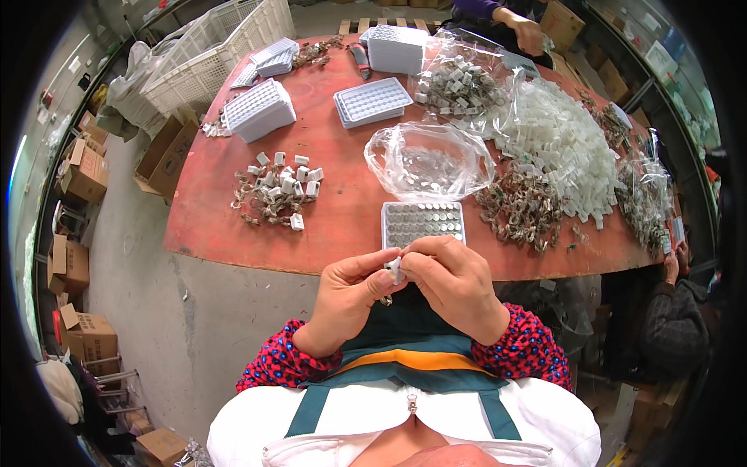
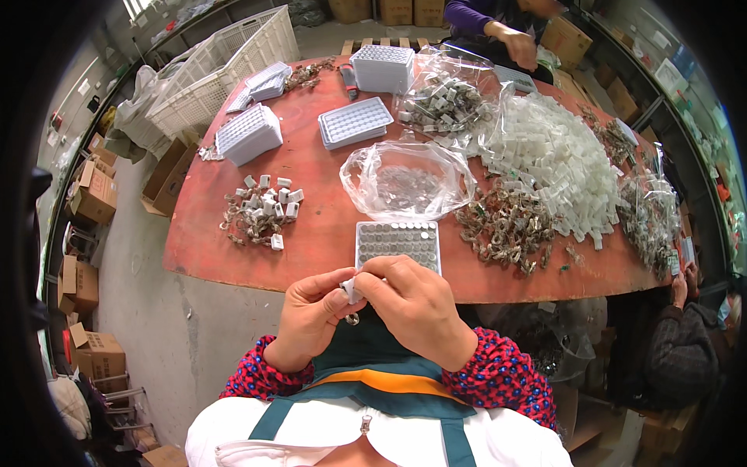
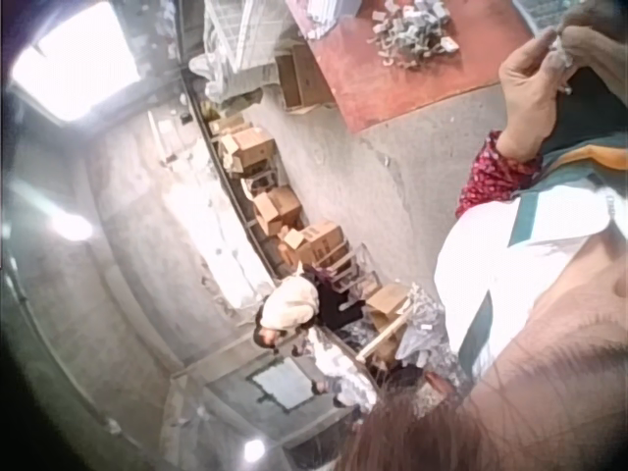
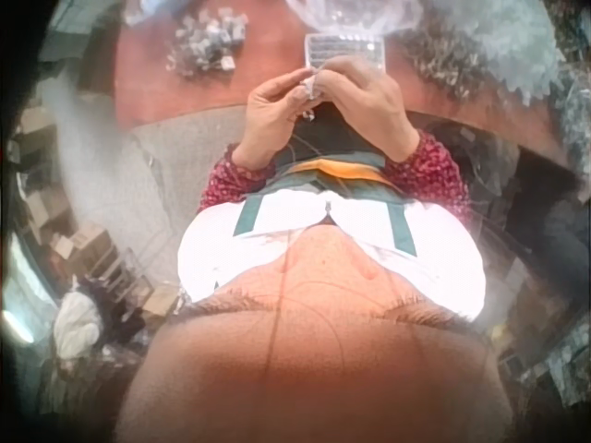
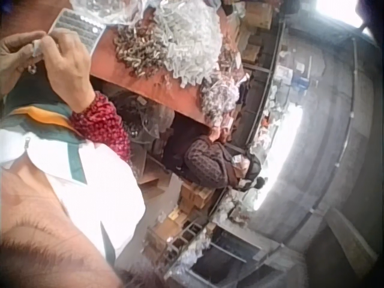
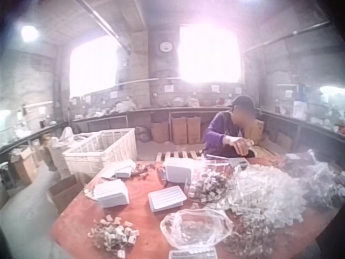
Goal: The person repeatedly picks small white plastic housings and metallic components from a table, inserts the metal parts into the housings, and places the assembled units into a compartmentalized tray. The person handles items one at a time and continues the cycle throughout the clip.
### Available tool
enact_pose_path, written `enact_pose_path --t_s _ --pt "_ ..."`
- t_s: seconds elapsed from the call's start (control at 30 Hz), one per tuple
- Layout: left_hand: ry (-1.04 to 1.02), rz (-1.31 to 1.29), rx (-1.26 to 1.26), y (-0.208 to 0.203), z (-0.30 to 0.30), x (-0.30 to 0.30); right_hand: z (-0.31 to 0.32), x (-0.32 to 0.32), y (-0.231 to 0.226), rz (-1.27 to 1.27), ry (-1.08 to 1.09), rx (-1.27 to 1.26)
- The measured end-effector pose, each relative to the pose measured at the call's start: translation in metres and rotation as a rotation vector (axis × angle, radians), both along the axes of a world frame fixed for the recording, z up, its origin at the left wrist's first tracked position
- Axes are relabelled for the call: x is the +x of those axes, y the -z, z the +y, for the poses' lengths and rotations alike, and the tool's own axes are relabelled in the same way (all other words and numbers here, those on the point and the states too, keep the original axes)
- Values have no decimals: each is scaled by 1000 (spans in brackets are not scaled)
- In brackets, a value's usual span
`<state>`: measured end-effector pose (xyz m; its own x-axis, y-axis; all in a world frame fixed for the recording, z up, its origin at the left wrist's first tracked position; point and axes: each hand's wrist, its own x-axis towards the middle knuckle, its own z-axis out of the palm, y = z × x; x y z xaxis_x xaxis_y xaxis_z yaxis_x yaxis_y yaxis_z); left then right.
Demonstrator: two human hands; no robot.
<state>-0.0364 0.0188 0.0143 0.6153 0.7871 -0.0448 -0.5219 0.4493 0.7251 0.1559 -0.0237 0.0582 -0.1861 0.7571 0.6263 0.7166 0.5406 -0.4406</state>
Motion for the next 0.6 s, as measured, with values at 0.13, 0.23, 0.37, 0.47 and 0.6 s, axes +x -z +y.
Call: enact_pose_path --t_s 0.13,0.23,0.37,0.47,0.6 --pt "-13 15 -44 -1 -1 1 0 1 6 31 -3 -11" --pt "-12 -19 -136 -3 -2 3 -2 -4 10 208 26 -30" --pt "-46 58 -145 -5 -4 8 -5 -3 12 126 49 47" --pt "-62 69 -130 -8 -4 9 -9 -1 11 96 42 49" --pt "-58 124 -46 -9 0 6 -2 9 12 137 -18 14"
